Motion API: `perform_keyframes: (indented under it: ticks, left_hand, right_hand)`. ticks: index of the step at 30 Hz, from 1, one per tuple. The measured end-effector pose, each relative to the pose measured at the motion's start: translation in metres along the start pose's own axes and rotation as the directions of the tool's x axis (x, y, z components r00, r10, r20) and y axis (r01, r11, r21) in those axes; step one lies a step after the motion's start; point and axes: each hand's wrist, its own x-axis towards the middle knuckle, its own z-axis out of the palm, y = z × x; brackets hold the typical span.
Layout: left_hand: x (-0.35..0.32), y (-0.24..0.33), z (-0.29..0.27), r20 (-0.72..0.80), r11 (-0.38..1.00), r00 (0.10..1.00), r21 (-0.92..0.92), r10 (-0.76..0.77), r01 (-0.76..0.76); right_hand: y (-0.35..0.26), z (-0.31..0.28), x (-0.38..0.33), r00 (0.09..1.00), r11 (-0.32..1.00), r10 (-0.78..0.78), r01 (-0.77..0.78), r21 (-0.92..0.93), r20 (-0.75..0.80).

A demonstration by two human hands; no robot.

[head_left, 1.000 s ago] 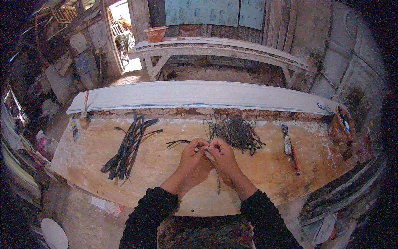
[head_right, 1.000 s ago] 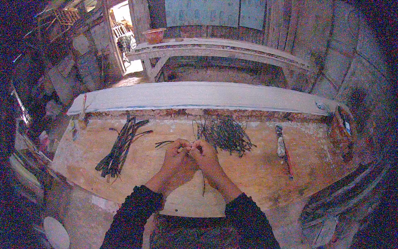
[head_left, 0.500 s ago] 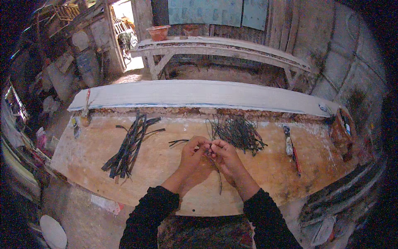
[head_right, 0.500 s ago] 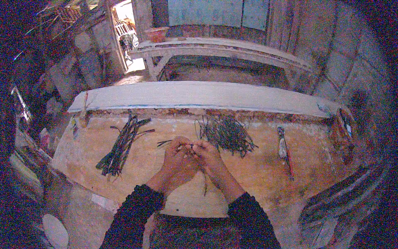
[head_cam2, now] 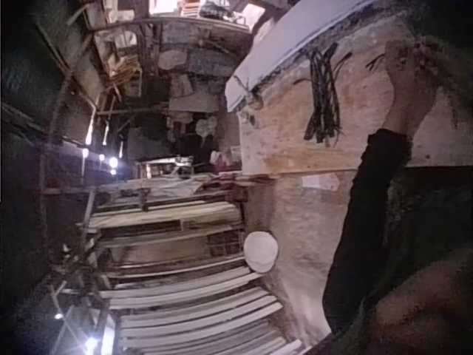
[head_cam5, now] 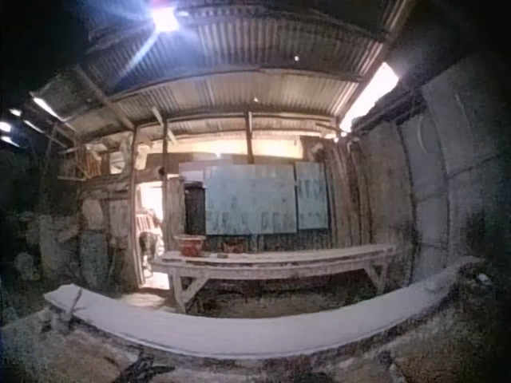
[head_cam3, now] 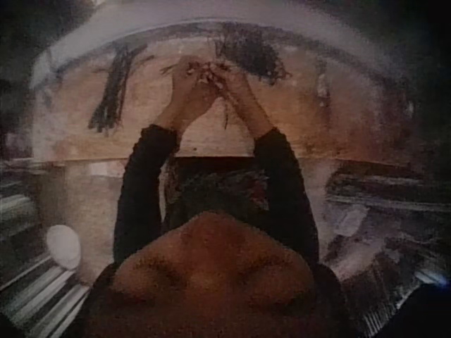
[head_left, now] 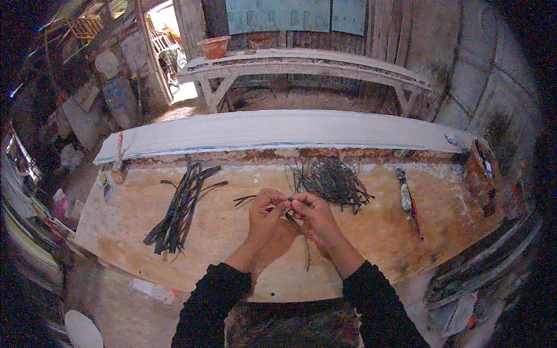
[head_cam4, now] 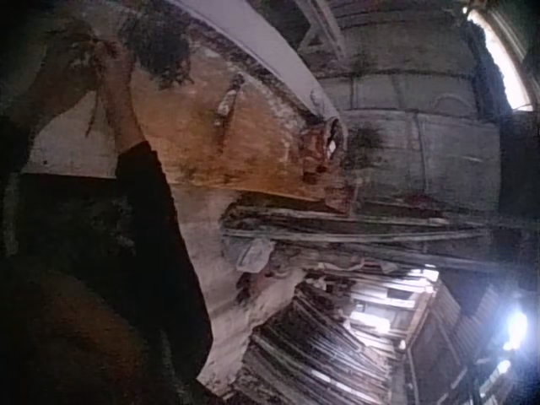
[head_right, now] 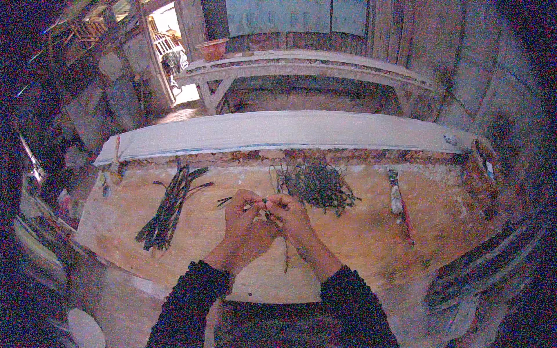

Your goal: The person separates thin black strips from a larger piece of material by hand, pulling them apart and placing them into a pile on the workbench. The person handles the material one piece at a time, repeatedly separating and stacking the strips.

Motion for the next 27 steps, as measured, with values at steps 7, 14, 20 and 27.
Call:
perform_keyframes:
  ticks: [7,14,20,27]
  left_hand:
    - [-0.001,0.007,0.003,-0.027,0.995,0.999,0.100,0.025,-0.022]
    - [-0.003,0.026,0.012,0.013,0.948,0.975,-0.230,-0.222,0.219]
    - [0.002,0.017,-0.003,0.103,0.914,0.936,-0.205,-0.336,0.350]
    - [0.003,0.012,0.004,0.158,0.854,0.922,-0.347,-0.355,0.388]
  right_hand:
    - [0.006,-0.010,0.006,0.992,0.975,-0.118,0.124,-0.184,0.047]
    - [0.005,-0.014,0.006,0.983,0.957,-0.167,0.179,-0.229,0.073]
    - [0.003,-0.007,0.007,0.983,0.958,-0.166,0.180,-0.224,0.081]
    - [0.006,-0.015,0.008,0.977,0.940,-0.203,0.215,-0.263,0.073]
